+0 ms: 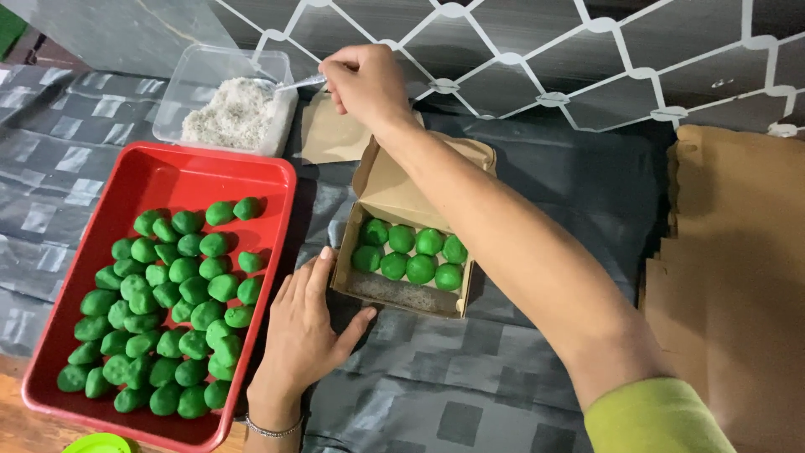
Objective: Packing green dough balls into a cardboard box, sprinkling them with white powder using a spoon, and closing the box lid.
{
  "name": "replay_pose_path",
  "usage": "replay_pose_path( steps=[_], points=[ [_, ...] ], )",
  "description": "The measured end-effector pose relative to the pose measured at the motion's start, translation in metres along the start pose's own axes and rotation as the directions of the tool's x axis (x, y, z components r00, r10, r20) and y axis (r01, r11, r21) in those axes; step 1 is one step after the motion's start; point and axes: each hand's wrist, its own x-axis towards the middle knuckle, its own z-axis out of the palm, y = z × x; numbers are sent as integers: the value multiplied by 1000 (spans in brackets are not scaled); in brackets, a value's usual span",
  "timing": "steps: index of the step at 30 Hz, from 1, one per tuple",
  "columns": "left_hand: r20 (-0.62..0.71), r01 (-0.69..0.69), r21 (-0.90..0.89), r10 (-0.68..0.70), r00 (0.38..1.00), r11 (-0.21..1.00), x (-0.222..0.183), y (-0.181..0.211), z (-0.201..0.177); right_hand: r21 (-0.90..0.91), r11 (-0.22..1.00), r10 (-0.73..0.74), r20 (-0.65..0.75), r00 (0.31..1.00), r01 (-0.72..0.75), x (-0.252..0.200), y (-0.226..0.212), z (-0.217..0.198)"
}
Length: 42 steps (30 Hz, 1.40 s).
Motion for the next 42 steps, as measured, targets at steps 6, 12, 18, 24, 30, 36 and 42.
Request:
replay_pose_path(
  steps=[6, 12, 18, 24, 30, 36, 42],
  points=[
    [-5, -4, -17, 4, 1000, 1000, 3, 2, -4, 88, 996, -15, 81, 997, 8, -20, -28, -24],
    [37, 73, 7, -73, 997, 997, 5, 6, -8, 120, 993, -17, 192, 981, -6, -76, -54, -93],
    [41, 68, 52, -70, 997, 996, 2, 4, -3, 99, 995, -35, 249, 968, 10, -149, -57, -158],
    [39, 78, 51, -80, 996, 996, 5, 9, -7, -35, 987, 159, 177, 971, -155, -201, -38, -196],
    [41, 68, 65, -71, 997, 996, 3, 8, -6, -69, 978, 205, 134, 969, -197, -235, -20, -214],
    [-27, 57, 21, -56, 998, 998, 6, 11, -5, -28, 982, 189, 69, 980, -187, -245, -8, -210],
    [-11, 55, 28, -54, 998, 998, 7, 11, -5, -131, 970, 220, 95, 971, -207, -250, -5, -207]
  ],
)
